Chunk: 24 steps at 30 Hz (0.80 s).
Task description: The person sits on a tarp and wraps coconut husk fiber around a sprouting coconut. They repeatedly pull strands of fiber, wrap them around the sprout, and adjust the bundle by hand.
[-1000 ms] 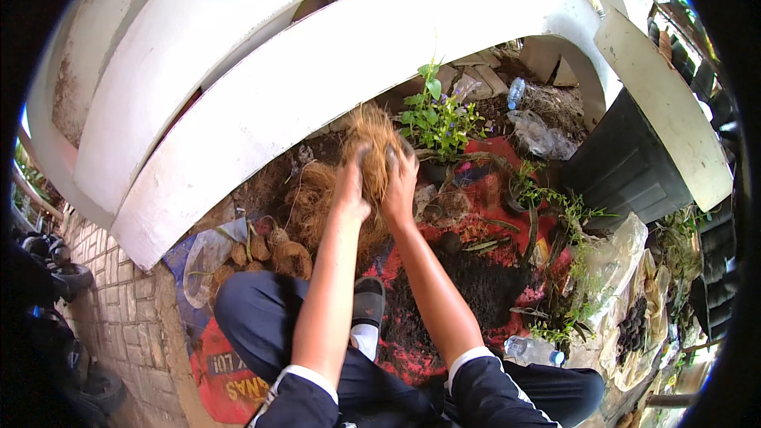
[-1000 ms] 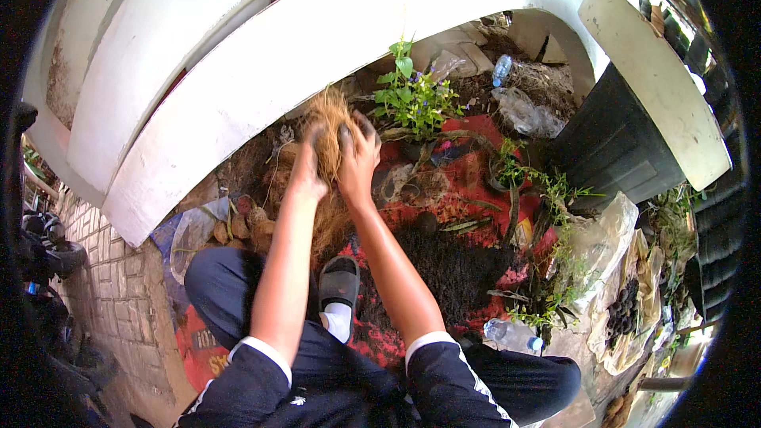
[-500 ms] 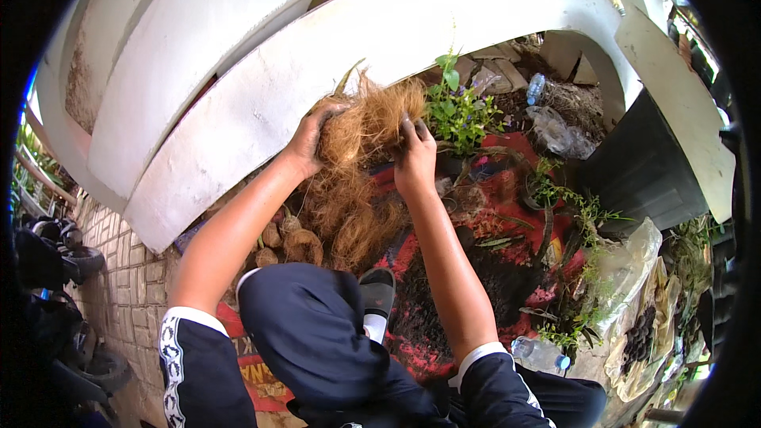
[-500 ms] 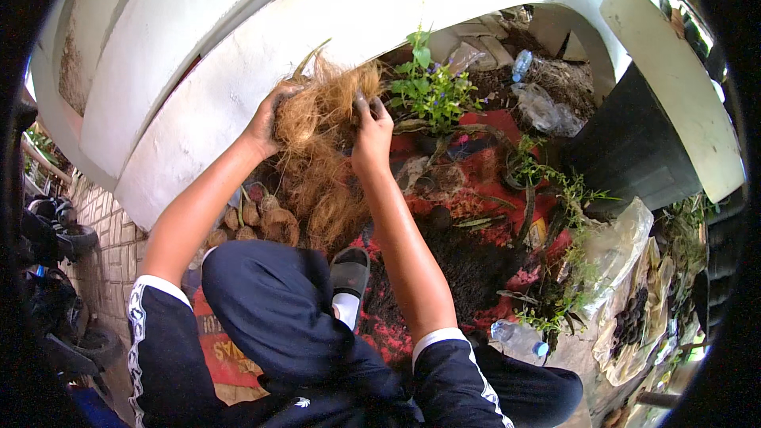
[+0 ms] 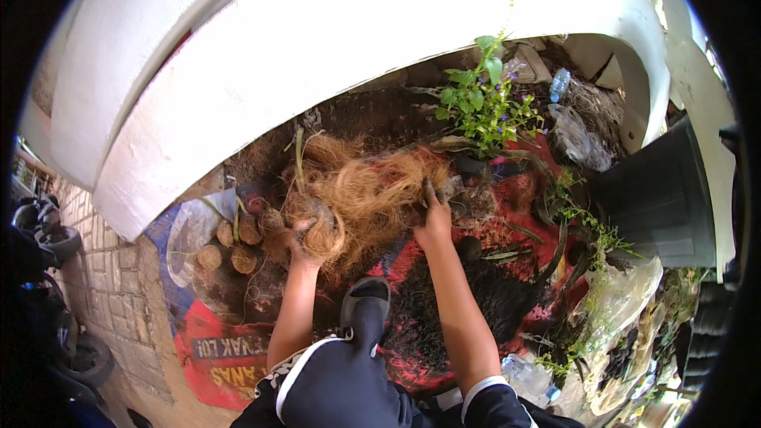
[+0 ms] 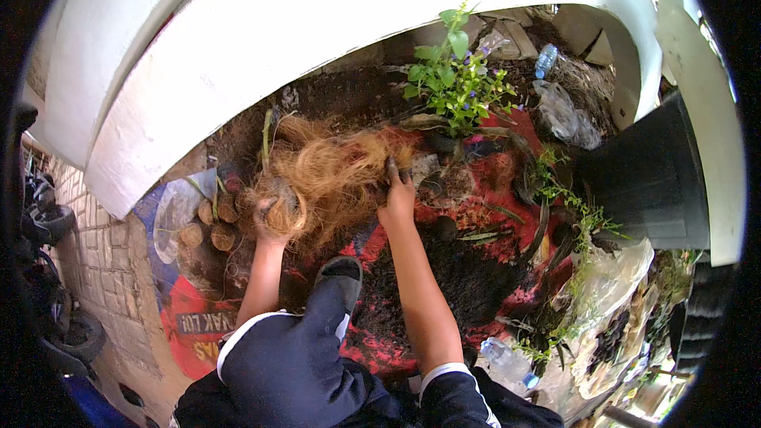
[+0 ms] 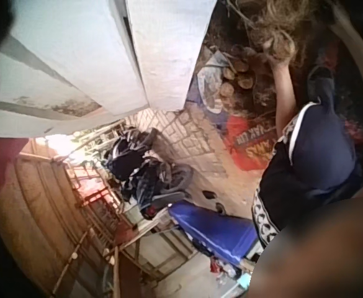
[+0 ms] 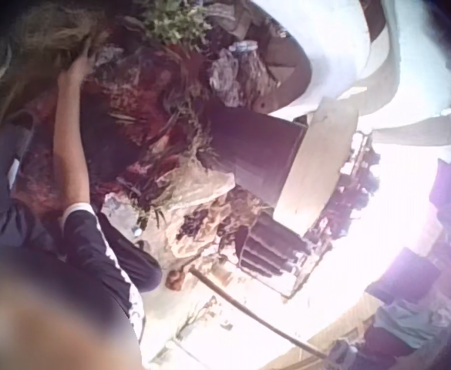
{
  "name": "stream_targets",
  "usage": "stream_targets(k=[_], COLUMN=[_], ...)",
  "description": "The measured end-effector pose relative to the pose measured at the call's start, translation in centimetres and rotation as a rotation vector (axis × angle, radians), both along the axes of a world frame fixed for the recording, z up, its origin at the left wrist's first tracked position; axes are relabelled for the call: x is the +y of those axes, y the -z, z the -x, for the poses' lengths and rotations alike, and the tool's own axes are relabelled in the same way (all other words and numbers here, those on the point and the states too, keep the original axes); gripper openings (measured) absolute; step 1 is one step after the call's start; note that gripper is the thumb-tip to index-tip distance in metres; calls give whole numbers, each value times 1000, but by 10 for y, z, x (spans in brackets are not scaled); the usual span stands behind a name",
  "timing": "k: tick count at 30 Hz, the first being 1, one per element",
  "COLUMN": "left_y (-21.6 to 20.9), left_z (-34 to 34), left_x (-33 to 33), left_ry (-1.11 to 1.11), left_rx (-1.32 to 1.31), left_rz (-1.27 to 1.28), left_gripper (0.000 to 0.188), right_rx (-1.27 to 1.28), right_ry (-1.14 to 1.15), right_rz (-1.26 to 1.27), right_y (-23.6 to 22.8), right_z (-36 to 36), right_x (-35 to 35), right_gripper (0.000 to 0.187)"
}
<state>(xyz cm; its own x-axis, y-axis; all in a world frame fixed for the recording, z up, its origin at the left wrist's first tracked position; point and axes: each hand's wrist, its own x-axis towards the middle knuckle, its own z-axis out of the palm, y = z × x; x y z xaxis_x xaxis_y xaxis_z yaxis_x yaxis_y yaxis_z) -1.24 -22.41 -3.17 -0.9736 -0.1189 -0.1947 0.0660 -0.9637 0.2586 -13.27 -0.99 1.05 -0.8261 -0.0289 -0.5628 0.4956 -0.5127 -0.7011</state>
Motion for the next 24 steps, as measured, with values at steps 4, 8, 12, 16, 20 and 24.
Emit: stream_targets(k=[4,8,12,16,20,24], left_y=[15,19,19,20,17,-1], left_z=[-11,-7,-2,1,4,10], left_x=[-7,-3,2,14,37,65], left_ry=[-35,-55,-40,6,-7,-121], left_rx=[2,117,39,119,0,-132], left_rz=[-148,-152,-126,-184,3,559], left_gripper=[53,60,63,61,57,57], right_rx=[6,198,313,842,899,1348], right_ry=[-132,-946,-536,-307,-602,-658], right_rz=[-494,-1223,-1533,-566,-251,-638], right_y=[33,48,41,22,7,2], right_z=[17,18,-3,-25,-52,-61], right_x=[5,2,-2,-14,-36,-44], right_gripper=[60,61,65,67,80,76])
